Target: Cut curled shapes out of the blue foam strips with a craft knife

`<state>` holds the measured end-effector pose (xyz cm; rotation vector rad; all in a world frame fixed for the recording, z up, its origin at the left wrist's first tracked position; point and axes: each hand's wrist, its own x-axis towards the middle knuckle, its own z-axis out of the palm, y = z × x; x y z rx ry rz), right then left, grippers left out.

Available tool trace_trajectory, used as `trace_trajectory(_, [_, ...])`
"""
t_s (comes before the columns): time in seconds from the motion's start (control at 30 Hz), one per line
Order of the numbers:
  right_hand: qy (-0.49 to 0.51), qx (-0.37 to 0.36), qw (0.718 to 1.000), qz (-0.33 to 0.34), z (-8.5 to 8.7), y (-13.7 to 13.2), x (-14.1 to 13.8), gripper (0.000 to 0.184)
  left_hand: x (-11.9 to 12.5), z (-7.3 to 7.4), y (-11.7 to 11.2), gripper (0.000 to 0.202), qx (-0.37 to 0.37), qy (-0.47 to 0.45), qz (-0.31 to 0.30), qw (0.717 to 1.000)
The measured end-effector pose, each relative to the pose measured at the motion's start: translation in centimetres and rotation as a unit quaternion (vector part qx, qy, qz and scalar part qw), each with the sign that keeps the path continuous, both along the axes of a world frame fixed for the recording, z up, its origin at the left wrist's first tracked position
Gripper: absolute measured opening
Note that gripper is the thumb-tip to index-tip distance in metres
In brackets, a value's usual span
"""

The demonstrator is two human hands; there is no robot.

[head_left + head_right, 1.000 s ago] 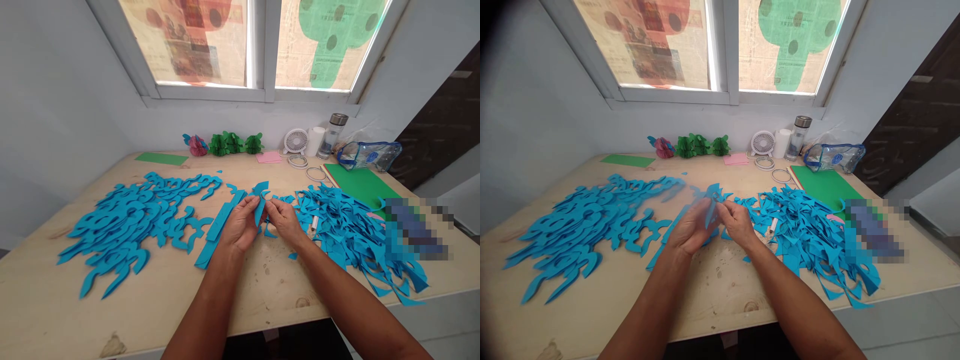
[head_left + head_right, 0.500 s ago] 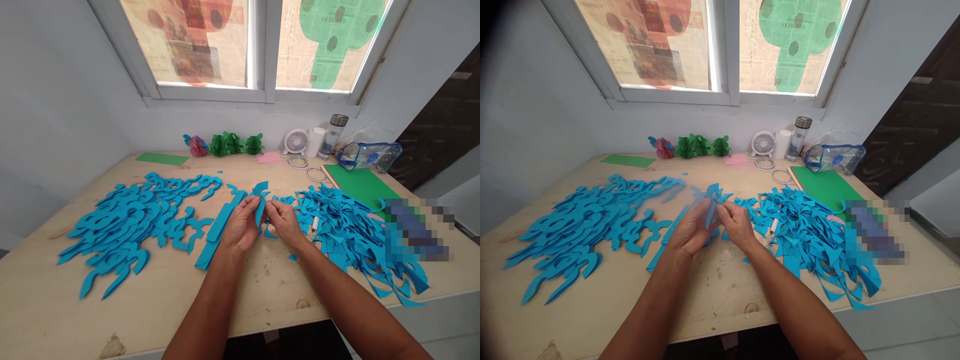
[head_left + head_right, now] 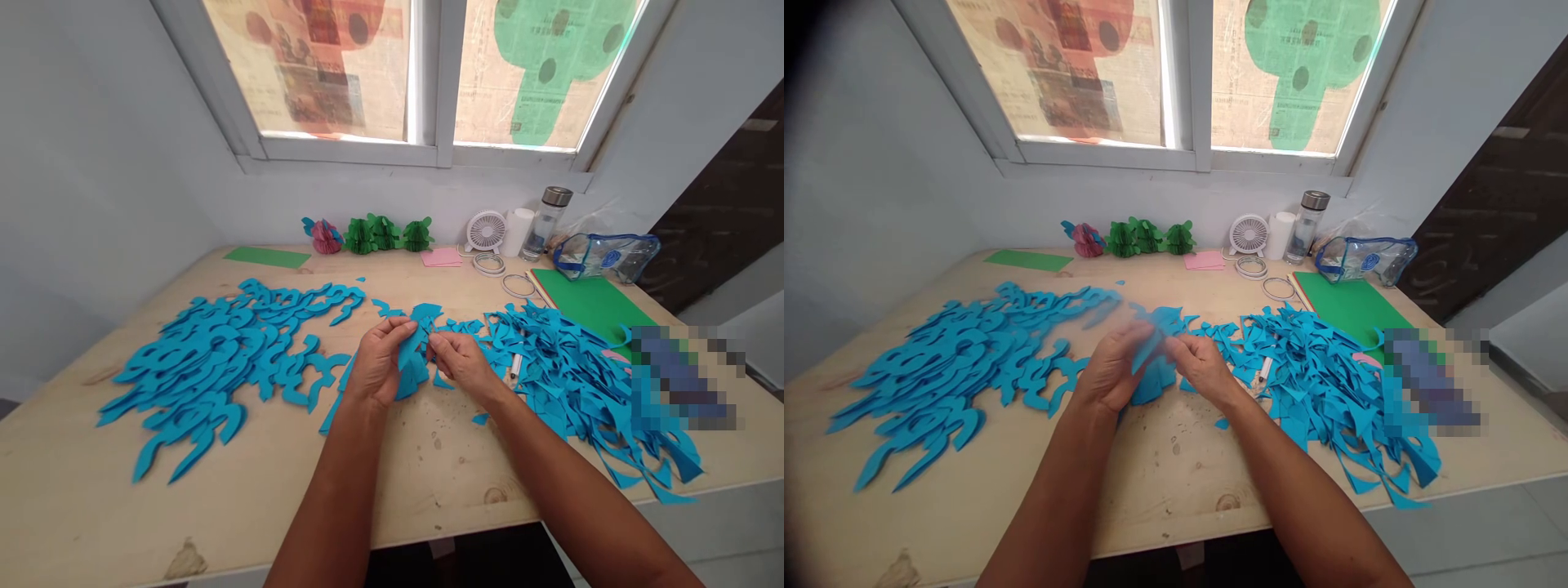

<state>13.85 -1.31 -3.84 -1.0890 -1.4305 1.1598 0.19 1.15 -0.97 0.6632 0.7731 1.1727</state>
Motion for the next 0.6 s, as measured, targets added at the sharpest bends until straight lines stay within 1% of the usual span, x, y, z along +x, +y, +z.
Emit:
trace_trajectory(0.13, [0.008, -0.027, 1.0, 0.009, 0.2, -0.1, 0.0, 0.047, -0.6, 0.4, 0.1, 0.024, 0.004, 0.044, 0.029, 0.999])
trace_trajectory(0.33, [0.006, -0.044, 0.999, 0.013, 0.4, -0.2, -0.2, 0.046, -1.3, 0.9, 0.2, 0.022, 0.038, 0.108, 0.05, 0.992])
trace_trajectory(0.5, [0.009, -0.052, 0.999, 0.004, 0.8, -0.3, -0.4, 0.048, -1.5, 0.8, 0.5, 0.024, 0.062, 0.14, 0.048, 0.987])
trace_trajectory(0.6, [0.01, -0.049, 0.999, 0.006, 0.8, -0.3, -0.4, 0.048, -1.5, 0.6, 0.6, 0.025, 0.062, 0.148, 0.059, 0.985])
